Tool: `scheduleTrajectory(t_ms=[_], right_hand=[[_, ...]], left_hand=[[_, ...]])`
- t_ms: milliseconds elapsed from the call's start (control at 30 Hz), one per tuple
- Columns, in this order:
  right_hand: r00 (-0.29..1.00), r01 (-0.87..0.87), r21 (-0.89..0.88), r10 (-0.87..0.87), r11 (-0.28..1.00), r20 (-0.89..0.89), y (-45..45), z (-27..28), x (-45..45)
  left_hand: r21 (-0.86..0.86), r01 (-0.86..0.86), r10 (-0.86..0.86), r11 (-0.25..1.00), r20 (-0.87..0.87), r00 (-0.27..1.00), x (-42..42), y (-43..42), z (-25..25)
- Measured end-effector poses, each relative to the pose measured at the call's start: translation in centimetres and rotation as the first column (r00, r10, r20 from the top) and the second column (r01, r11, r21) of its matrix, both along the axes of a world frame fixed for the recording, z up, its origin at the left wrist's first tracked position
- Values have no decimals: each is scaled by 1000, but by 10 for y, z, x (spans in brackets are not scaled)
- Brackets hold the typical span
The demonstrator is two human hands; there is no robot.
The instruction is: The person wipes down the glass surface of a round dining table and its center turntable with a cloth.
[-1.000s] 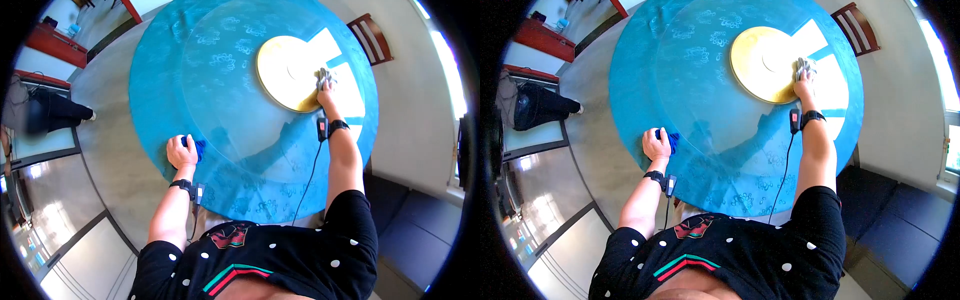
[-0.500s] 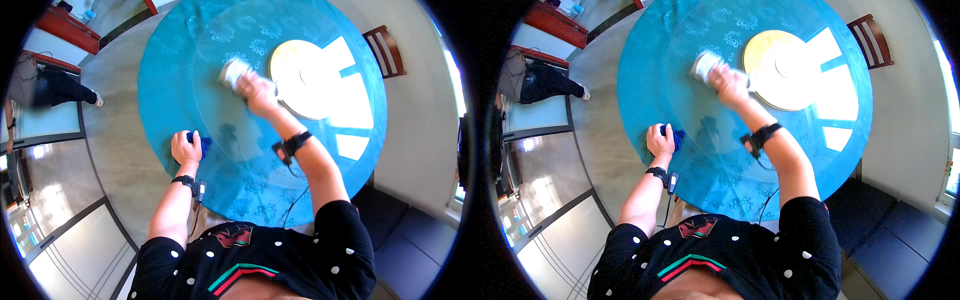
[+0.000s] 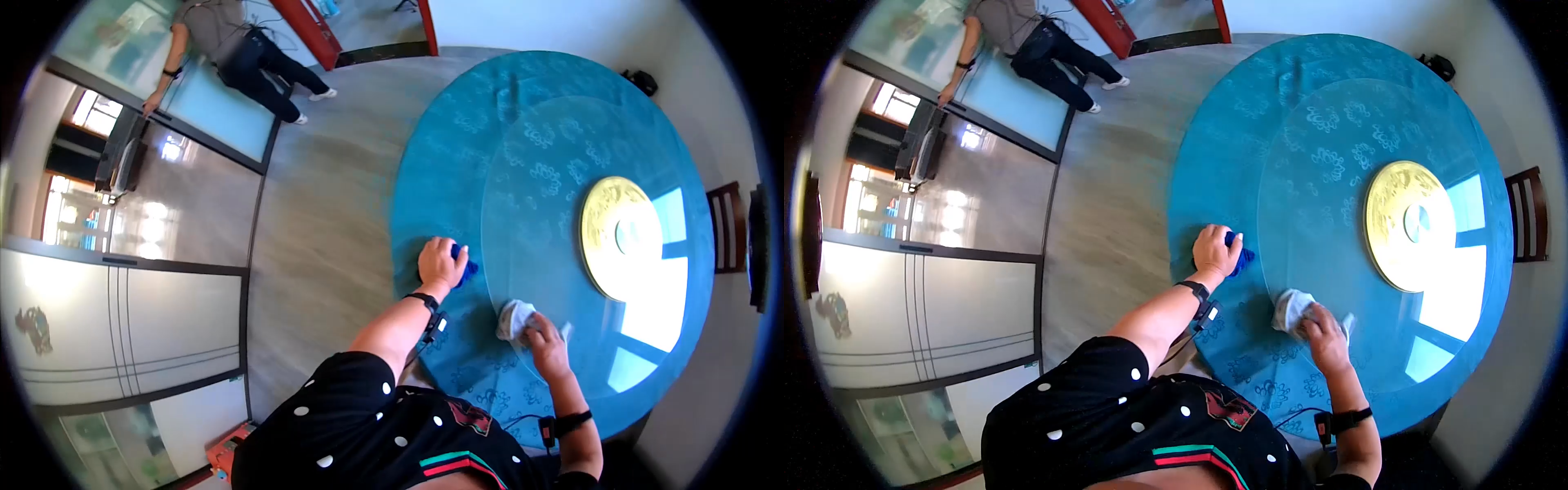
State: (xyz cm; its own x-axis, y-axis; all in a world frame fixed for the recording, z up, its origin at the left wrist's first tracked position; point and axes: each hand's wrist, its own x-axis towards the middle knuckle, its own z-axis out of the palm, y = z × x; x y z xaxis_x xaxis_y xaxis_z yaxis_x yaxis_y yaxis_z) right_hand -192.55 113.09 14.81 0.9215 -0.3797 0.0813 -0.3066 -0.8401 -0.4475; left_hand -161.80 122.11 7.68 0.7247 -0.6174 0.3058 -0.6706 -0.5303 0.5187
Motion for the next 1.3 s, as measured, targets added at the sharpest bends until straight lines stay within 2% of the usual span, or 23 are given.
scheduleTrajectory(t_ms=[33,100,200,333,367,400,433,500,533,600,667,733,767,800,833,933,1000,1067,1133,1167,1200,1267,1300], right_hand=[[1000,-7,-3,7,1000,5,-3,8,1],[960,233,242,-263,942,100,-6,26,-7],[899,288,367,-381,885,213,-25,67,2],[892,379,542,-453,750,3,-66,118,-1],[895,363,552,-445,750,15,-81,123,-6],[838,517,517,-526,682,-145,-101,108,-12],[803,546,500,-590,672,-84,-113,107,-12],[744,669,7,-669,744,3,-149,57,-41],[599,800,-36,-800,599,-33,-153,49,-46],[462,886,63,-886,459,-42,-166,23,-55],[526,849,48,-850,527,28,-153,12,-44],[660,721,261,-751,642,23,-139,-34,-31],[795,605,100,-593,790,-126,-134,-46,-25],[740,596,-92,-590,798,-324,-110,-34,-2],[765,565,-219,-605,795,-221,-96,-49,1],[849,343,-268,-419,900,-322,-55,-39,27],[936,166,-167,-208,972,-284,-20,-34,32],[961,111,-74,-126,991,-246,4,-27,14],[926,203,-31,-202,979,-318,-3,-27,-15],[860,313,-121,-335,942,-384,-13,-27,-31],[763,453,-202,-495,868,-416,-32,-26,-46],[604,744,-235,-780,625,-163,-75,-59,-100],[470,800,-322,-862,507,-190,-105,-79,-125]], left_hand=[[-5,-4,4,1000,7,1000,4,2,-2],[26,-6,6,1000,-13,1000,-2,2,-3],[46,7,-6,999,-15,1000,-2,0,-4],[67,-5,2,998,35,999,-1,-3,-12],[62,9,-12,998,48,999,-1,-4,-12],[62,0,-3,998,38,999,-2,-3,-12],[67,7,-11,998,56,998,-1,-2,-13],[82,19,-23,996,48,999,-2,-1,-16],[81,19,-22,997,27,999,-1,-3,-17],[94,6,-8,996,22,1000,-1,-4,-19],[98,4,-5,995,16,1000,-1,-5,-17],[108,7,-9,994,18,1000,-2,-5,-18],[127,5,-5,992,5,1000,-2,-4,-16],[143,1,0,990,-6,1000,-2,-5,-15],[148,3,-3,989,2,1000,-2,-5,-16],[153,2,1,988,-15,1000,-2,-4,-18],[167,3,4,986,-39,999,-3,-3,-18],[145,13,-12,989,-3,1000,-1,-2,-20],[142,15,-16,990,4,1000,-1,-3,-20],[137,17,-18,990,5,1000,-1,-3,-19],[132,18,-19,991,6,1000,-1,-4,-19],[126,14,-15,992,8,1000,-1,-5,-17],[123,13,-14,992,9,1000,-2,-5,-16]])
